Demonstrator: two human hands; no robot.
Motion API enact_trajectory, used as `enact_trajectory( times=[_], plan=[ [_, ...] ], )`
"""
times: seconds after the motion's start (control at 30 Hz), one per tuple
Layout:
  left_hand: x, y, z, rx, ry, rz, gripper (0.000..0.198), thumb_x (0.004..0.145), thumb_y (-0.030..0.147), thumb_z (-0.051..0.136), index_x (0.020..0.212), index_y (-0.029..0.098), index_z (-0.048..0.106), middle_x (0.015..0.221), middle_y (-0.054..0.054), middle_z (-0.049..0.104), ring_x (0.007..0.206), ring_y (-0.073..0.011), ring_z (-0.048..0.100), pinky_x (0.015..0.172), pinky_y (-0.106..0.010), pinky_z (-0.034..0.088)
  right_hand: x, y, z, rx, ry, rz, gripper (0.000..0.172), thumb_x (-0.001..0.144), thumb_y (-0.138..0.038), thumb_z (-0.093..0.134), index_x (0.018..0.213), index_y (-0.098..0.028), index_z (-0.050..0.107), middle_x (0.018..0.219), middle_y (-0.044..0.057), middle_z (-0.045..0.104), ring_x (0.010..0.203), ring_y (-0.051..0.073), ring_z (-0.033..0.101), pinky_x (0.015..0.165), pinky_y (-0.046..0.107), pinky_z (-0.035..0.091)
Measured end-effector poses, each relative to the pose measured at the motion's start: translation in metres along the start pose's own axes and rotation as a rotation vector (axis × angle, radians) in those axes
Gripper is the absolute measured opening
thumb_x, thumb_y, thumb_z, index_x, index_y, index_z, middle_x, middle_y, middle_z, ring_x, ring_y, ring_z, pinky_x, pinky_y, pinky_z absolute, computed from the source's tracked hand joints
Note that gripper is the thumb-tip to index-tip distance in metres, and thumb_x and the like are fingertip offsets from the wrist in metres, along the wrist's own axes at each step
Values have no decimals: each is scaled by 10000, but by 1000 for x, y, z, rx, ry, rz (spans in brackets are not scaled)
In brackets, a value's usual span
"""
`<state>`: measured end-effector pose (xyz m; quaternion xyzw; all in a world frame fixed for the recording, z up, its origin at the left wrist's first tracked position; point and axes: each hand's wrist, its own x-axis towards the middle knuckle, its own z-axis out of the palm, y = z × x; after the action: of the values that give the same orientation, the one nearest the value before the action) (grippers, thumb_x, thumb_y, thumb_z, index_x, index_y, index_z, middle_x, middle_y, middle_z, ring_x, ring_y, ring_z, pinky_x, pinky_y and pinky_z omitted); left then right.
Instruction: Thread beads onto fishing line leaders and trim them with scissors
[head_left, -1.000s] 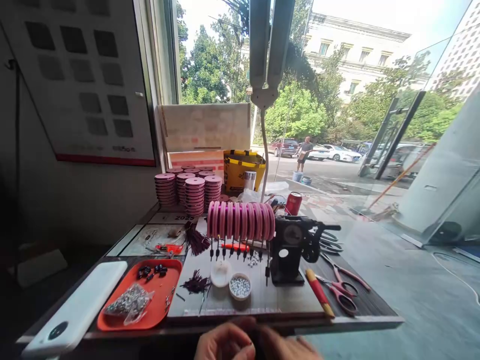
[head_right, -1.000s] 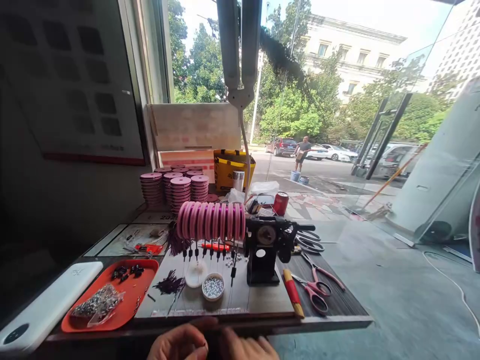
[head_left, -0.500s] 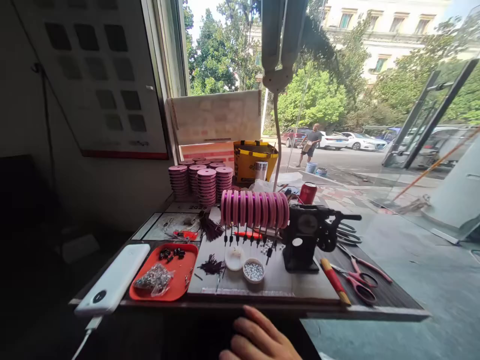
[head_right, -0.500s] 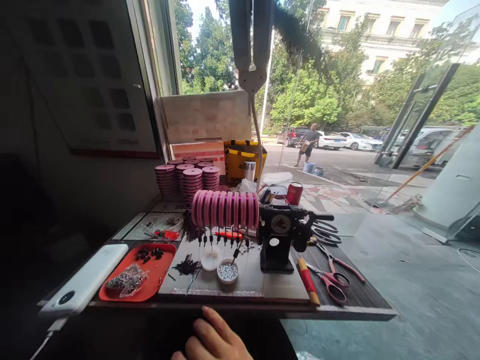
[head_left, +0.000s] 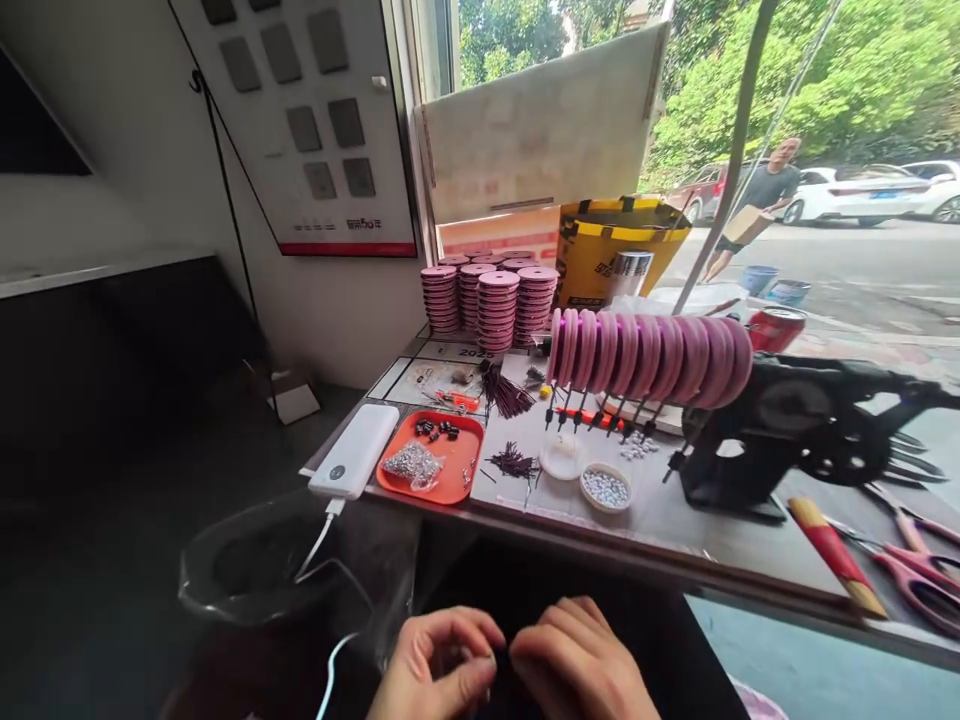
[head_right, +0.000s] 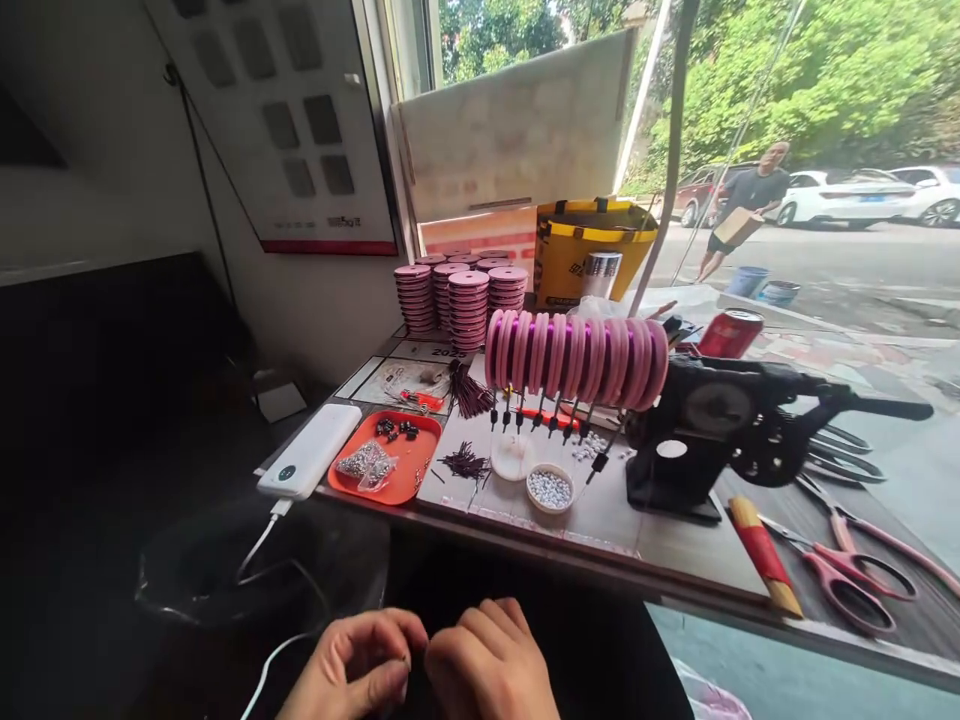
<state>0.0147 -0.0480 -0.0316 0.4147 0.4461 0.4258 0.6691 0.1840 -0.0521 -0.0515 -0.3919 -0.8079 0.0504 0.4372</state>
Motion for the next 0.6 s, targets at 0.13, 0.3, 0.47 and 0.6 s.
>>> enact_trajectory(
  times=[0.13,0.3,0.47,0.6],
  plan=[
    [1,-9,3,-25,95,26,333,555,437,809,592,139,664,546,12,604,361,-26,421,377,-157,276,5,-3,-3,39,67,46,194,920,-215,465,745,-214,550,557,-46,548,481,84,523,494,209,385],
    [-3,-17,7,-43,116,-11,375,525,473,813,641,140,683,469,14,592,377,-50,453,396,-161,325,3,-10,-3,52,53,173,213,932,-268,439,759,-217,551,554,-40,510,495,99,507,491,217,395],
    [-5,-19,8,2,151,23,301,552,410,817,611,141,695,463,12,590,407,-66,479,421,-162,355,1,-9,-4,39,26,106,122,891,-197,490,778,-214,533,574,-41,539,503,98,507,502,224,391],
    [-5,-18,7,169,214,216,221,588,365,798,579,162,710,593,-26,654,552,-133,578,530,-194,444,1,-7,-6,-5,29,48,86,849,-153,532,789,-213,521,577,-45,556,492,95,512,504,228,379]
  ],
)
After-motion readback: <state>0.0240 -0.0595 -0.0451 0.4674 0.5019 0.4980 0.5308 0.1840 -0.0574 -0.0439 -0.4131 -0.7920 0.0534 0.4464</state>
